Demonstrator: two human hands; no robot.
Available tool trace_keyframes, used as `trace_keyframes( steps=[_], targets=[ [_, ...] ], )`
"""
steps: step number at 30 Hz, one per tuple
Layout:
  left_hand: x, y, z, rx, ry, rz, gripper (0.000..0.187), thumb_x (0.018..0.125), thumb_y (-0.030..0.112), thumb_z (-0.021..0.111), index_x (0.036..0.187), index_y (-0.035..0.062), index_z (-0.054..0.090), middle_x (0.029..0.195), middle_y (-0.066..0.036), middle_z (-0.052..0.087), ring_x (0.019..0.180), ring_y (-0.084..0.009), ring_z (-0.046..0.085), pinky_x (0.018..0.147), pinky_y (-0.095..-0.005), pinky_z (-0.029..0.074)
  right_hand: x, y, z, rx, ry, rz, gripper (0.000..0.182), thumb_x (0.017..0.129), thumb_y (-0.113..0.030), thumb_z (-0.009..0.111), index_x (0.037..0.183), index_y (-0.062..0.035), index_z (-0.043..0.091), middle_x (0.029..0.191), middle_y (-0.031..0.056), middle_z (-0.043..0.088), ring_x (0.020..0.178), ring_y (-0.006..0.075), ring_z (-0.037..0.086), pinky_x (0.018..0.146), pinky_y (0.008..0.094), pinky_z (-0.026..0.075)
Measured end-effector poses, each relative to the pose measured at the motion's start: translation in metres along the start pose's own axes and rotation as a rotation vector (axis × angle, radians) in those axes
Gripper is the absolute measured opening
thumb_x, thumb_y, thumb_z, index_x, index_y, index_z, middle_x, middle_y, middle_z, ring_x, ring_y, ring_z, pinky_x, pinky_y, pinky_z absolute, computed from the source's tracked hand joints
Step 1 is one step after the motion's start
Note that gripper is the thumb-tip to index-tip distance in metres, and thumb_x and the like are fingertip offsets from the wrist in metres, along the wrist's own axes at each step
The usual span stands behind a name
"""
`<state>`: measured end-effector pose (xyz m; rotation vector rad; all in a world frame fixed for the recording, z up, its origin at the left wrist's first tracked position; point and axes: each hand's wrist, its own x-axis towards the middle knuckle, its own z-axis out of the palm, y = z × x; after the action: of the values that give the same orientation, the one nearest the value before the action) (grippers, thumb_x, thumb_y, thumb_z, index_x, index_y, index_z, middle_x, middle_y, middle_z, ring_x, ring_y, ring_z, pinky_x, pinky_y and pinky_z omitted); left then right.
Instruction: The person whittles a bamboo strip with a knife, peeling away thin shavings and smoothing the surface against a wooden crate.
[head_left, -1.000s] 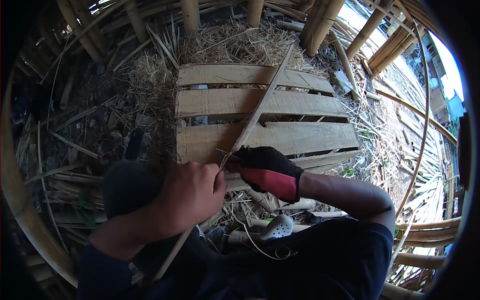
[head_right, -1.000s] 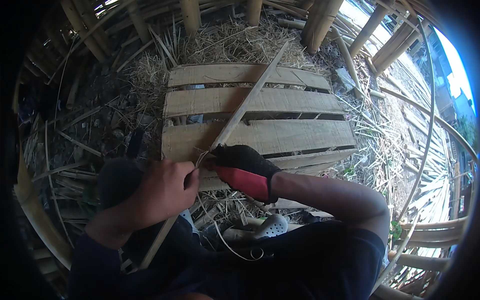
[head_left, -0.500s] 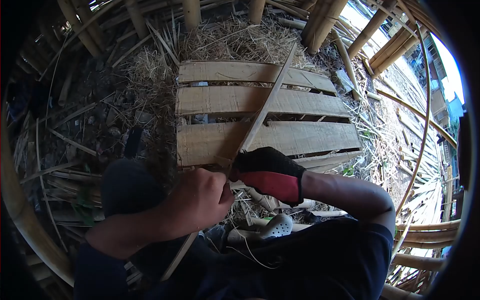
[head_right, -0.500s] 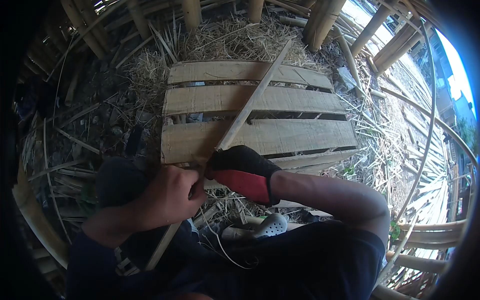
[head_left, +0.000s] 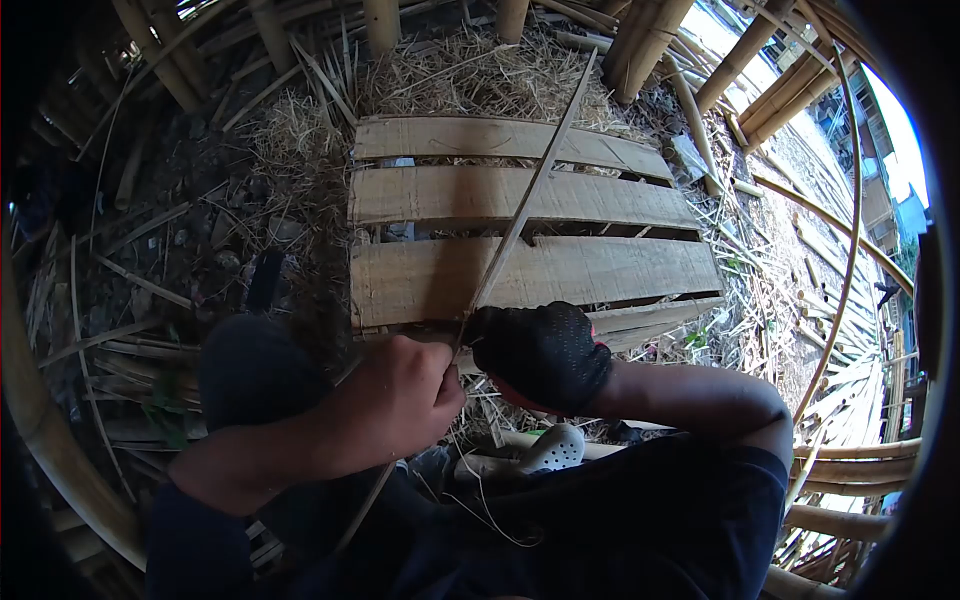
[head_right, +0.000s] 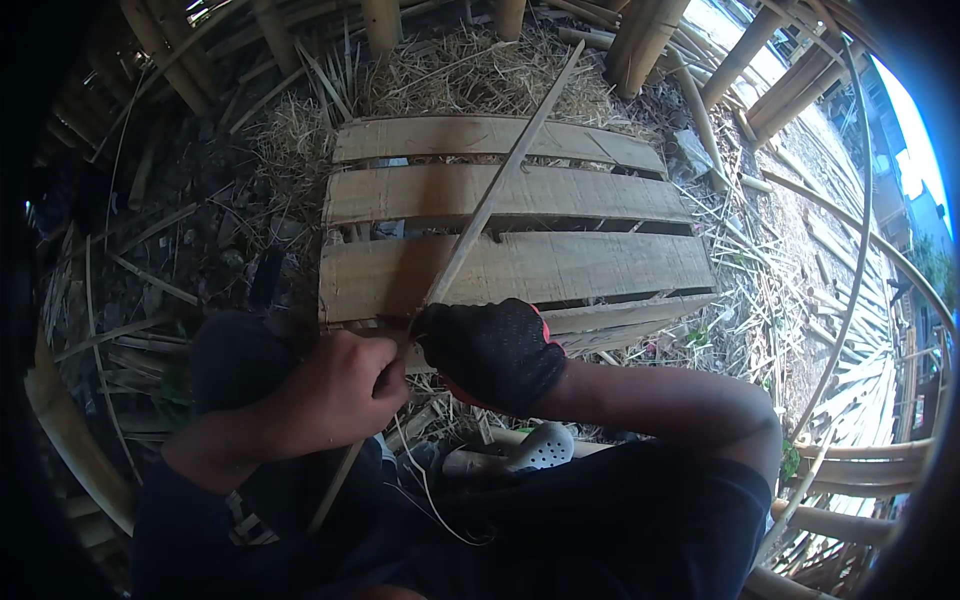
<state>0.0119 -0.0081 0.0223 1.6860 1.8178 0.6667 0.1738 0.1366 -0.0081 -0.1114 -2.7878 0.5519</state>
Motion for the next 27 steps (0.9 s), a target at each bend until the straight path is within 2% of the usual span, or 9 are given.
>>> trace_keyframes(
  steps=[6, 9, 12, 15, 21, 24, 27],
  targets=[
    [0.002, 0.005, -0.006, -0.025, 0.006, -0.056, 0.017, 0.082, 0.008, 0.062, 0.072, -0.0048, 0.059, 0.064, -0.023, 0.063, 0.065, -0.0386, 0.068, 0.063, -0.0447, 0.055, 0.0, 0.003, -0.001, -0.086, -0.036, 0.013, 0.036, 0.074, -0.015, 0.07, 0.109, -0.0109, 0.067, 0.091, 0.0085, 0.068, 0.065, 0.027, 0.068, 0.054, 0.0394, 0.053],
    [0.004, 0.005, -0.009, -0.043, 0.021, -0.081, 0.017, 0.083, 0.008, 0.062, 0.072, -0.0047, 0.059, 0.064, -0.023, 0.063, 0.064, -0.0387, 0.068, 0.063, -0.0449, 0.055, 0.004, 0.005, 0.004, -0.076, -0.053, -0.016, 0.033, 0.078, -0.014, 0.067, 0.11, -0.0091, 0.067, 0.098, 0.0108, 0.067, 0.074, 0.0283, 0.069, 0.06, 0.039, 0.054],
    [0.003, 0.001, -0.004, 0.001, 0.04, -0.047, 0.018, 0.084, 0.009, 0.062, 0.073, -0.0041, 0.06, 0.064, -0.023, 0.063, 0.064, -0.0391, 0.067, 0.062, -0.0454, 0.055, 0.016, 0.018, 0.006, 0.107, -0.084, -0.169, 0.029, 0.081, -0.011, 0.062, 0.109, -0.0071, 0.068, 0.099, 0.0132, 0.067, 0.084, 0.0313, 0.069, 0.068, 0.0382, 0.055],
    [0.001, 0.0, -0.003, 0.044, 0.028, -0.023, 0.018, 0.084, 0.01, 0.062, 0.073, -0.0035, 0.06, 0.064, -0.023, 0.063, 0.065, -0.0397, 0.067, 0.062, -0.0461, 0.055, 0.016, 0.012, -0.007, 0.275, -0.276, -0.002, 0.028, 0.084, -0.009, 0.059, 0.11, -0.0064, 0.068, 0.1, 0.0147, 0.067, 0.091, 0.0331, 0.067, 0.073, 0.0378, 0.055],
    [0.002, 0.002, -0.006, 0.007, -0.002, -0.056, 0.018, 0.085, 0.011, 0.062, 0.074, -0.0036, 0.06, 0.065, -0.024, 0.063, 0.065, -0.0403, 0.067, 0.062, -0.0468, 0.054, 0.003, 0.007, 0.007, -0.032, 0.021, -0.067, 0.028, 0.078, -0.014, 0.068, 0.106, -0.0097, 0.069, 0.089, 0.012, 0.067, 0.074, 0.0282, 0.068, 0.06, 0.0395, 0.054],
    [0.002, 0.003, -0.007, -0.005, 0.002, -0.068, 0.018, 0.084, 0.01, 0.063, 0.072, -0.0038, 0.06, 0.065, -0.023, 0.063, 0.066, -0.0388, 0.068, 0.062, -0.0451, 0.054, 0.004, 0.005, 0.0, -0.018, 0.045, -0.083, 0.025, 0.074, -0.015, 0.071, 0.099, -0.0114, 0.07, 0.088, 0.0098, 0.068, 0.067, 0.0256, 0.068, 0.055, 0.0386, 0.052],
    [0.0, 0.005, -0.01, -0.044, -0.053, -0.029, 0.018, 0.082, 0.01, 0.064, 0.07, -0.0041, 0.061, 0.066, -0.022, 0.064, 0.065, -0.036, 0.069, 0.062, -0.0425, 0.054, 0.003, 0.002, 0.002, -0.173, -0.041, 0.042, 0.024, 0.076, -0.016, 0.069, 0.1, -0.0135, 0.071, 0.09, 0.008, 0.069, 0.07, 0.0253, 0.069, 0.055, 0.0381, 0.052]
  ],
)
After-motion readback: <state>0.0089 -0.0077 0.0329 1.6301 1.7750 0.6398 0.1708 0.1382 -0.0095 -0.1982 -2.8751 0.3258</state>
